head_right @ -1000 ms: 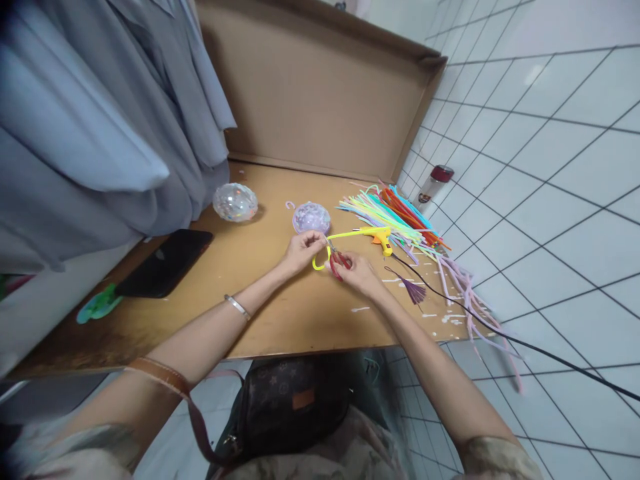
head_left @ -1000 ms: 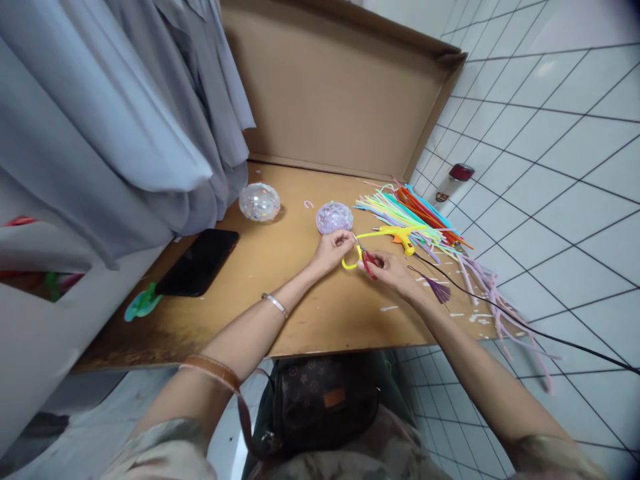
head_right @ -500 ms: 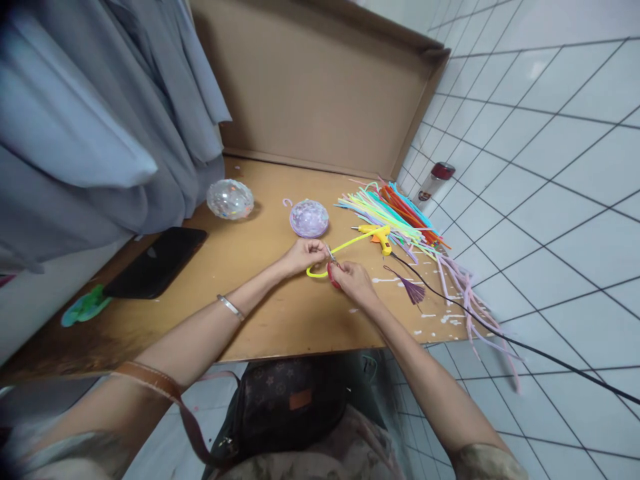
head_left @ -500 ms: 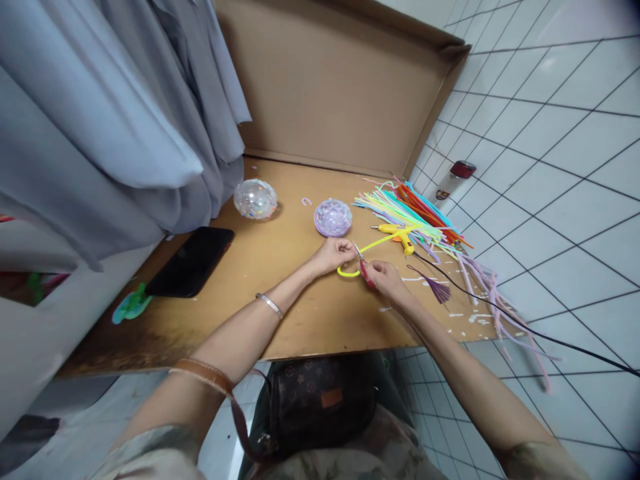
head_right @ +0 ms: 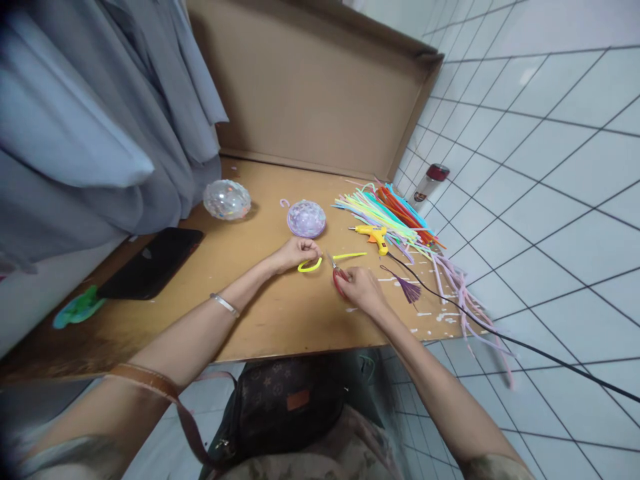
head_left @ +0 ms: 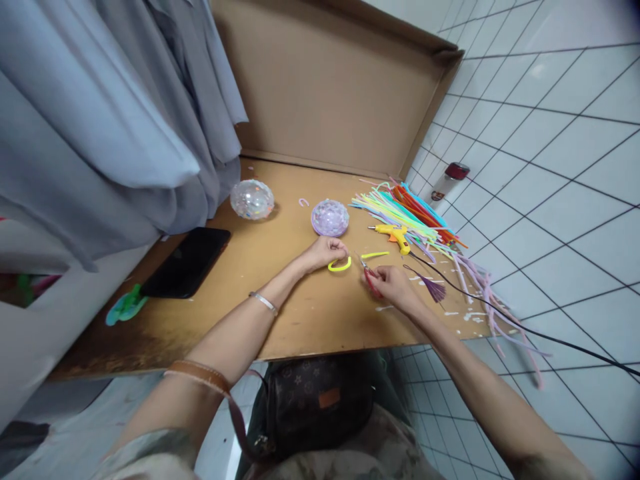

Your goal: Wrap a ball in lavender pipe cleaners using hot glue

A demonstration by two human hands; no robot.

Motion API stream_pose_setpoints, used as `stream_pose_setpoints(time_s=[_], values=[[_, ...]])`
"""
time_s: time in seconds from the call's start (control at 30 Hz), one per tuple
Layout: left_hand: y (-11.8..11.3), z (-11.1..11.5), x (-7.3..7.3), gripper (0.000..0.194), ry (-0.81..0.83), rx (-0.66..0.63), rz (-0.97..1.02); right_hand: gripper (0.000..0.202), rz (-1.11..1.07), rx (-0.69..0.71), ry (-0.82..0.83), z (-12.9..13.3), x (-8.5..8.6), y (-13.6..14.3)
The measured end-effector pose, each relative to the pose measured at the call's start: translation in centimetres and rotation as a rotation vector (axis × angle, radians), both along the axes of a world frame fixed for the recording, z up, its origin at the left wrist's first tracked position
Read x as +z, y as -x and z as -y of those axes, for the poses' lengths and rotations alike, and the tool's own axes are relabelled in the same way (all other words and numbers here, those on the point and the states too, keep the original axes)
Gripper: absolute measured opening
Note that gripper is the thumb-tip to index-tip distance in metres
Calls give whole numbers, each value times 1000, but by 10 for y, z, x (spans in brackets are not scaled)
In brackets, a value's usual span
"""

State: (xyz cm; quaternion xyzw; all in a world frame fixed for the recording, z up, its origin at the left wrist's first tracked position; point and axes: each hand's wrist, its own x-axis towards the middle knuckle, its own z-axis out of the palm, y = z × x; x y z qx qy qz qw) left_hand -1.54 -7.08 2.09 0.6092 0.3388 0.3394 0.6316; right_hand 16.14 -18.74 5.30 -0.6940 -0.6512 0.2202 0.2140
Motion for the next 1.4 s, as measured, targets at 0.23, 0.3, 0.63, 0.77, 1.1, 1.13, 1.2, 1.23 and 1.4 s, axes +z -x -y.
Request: stream_pose_setpoints(time_s=[0.23,0.3,0.63,0.77,1.1,1.13,1.2,1.23,1.4], values=[[4,-11,-8,10,-68,57,15,30,504,-122,22,25,18,-29],[5,-12,-10,18,-79,58,21,26,477,-27,49,31,18,-28],[9,-18,-9,50,30,149,235,36,790,-168,-2,4,19,-23],[8,-18,-7,50,33,168,270,39,877,-211,148,-8,22,-27],[7,-12,-4,49,64,138,294,36,640,107,114,27,25,35],[7,-13,-5,49,63,139,292,36,637,67,80,23,26,30],[7,-13,-6,48,58,141,288,36,654,-26,13,13,25,15],[7,-13,-6,48,54,141,284,36,669,-68,-11,6,25,6],[6,-12,-8,49,44,147,238,36,717,-205,63,-33,17,-25]])
